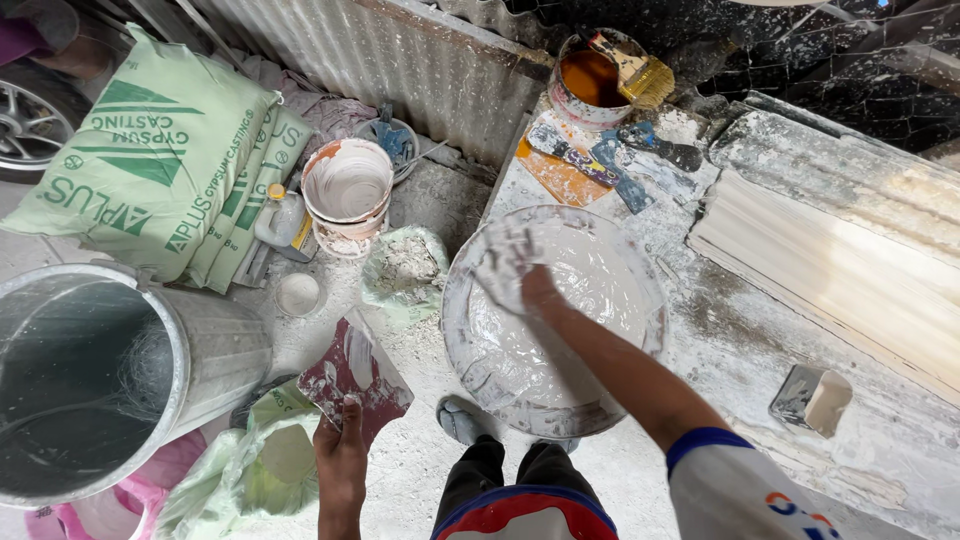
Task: The person pours a white paste from a bucket into a larger container, then mixes it by hand and with a trowel. They repeatedly scrape the sides and smooth the surface of the mixture.
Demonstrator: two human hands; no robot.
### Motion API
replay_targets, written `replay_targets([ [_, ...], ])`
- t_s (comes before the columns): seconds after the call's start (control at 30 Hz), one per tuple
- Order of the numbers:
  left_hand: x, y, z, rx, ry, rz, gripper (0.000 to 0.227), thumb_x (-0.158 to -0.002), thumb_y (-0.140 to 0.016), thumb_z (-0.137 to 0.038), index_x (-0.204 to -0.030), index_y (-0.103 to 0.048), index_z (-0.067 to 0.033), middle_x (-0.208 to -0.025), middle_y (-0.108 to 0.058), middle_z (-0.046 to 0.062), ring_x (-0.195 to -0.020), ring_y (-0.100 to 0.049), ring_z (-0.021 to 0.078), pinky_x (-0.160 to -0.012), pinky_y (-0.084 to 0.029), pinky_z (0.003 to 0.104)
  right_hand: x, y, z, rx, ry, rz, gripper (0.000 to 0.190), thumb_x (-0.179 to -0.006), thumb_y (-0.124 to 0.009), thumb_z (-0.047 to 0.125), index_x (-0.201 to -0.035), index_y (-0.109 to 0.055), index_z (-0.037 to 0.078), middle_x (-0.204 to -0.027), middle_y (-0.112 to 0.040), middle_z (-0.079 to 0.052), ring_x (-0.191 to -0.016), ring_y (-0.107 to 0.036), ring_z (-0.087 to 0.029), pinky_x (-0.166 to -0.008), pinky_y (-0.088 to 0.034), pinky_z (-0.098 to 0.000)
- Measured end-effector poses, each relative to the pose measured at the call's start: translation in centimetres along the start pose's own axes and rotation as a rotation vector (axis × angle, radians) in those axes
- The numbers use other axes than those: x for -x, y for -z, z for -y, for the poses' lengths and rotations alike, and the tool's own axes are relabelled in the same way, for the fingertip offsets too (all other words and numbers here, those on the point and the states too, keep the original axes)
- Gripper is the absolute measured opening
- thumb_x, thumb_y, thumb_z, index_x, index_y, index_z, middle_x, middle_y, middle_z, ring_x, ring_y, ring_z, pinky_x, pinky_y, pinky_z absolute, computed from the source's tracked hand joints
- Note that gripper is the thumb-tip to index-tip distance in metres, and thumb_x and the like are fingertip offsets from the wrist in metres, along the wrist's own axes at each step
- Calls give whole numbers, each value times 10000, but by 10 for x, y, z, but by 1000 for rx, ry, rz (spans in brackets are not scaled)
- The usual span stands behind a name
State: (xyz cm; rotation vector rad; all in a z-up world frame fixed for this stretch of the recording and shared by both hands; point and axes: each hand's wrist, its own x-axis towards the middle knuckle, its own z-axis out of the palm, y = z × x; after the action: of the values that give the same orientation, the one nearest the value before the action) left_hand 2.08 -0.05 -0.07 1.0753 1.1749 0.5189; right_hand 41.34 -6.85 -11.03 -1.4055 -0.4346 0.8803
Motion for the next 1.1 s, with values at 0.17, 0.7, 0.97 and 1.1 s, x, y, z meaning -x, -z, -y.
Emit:
replay_targets([
  [0.17, -4, -2, -4, -109, -73, 11, 337, -1060, -568, -308, -1037, -637, 21, -837, -597, 21, -751, -455, 97, -676, -421, 290, -6, 8, 5, 564, -70, -146, 733, -983, -416, 619, -1489, -424, 89, -1642, -308, -112, -1525, -221, -285, -1254, -50, -568],
  [0.7, -30, -5, 5, -119, -53, 33, 495, -1155, -575, -264, -877, -491, 137, -743, -367, 52, -744, -308, 167, -631, -291, 371, 109, 181, 67, 1230, 336, -454, 560, -1167, -226, 450, -1295, -417, -60, -1170, -460, -180, -1069, -453, -289, -943, -410, -414],
  [0.97, -12, -30, -50, -156, -134, 67, 263, -1054, -534, -221, -1119, -644, 9, -853, -580, -37, -741, -432, 78, -670, -405, 274, 79, 156, 8, -464, 175, -225, 529, -1190, -312, 517, -950, -531, 99, -746, -549, -38, -600, -524, -189, -530, -527, -345],
  [1.1, -7, -35, -60, -210, -77, 39, 274, -1078, -543, -224, -1138, -651, 21, -797, -489, 0, -687, -329, 137, -616, -335, 330, 33, 122, -31, -881, -58, -438, 554, -1060, -279, 555, -948, -584, 106, -780, -581, -45, -642, -550, -182, -528, -497, -340],
])
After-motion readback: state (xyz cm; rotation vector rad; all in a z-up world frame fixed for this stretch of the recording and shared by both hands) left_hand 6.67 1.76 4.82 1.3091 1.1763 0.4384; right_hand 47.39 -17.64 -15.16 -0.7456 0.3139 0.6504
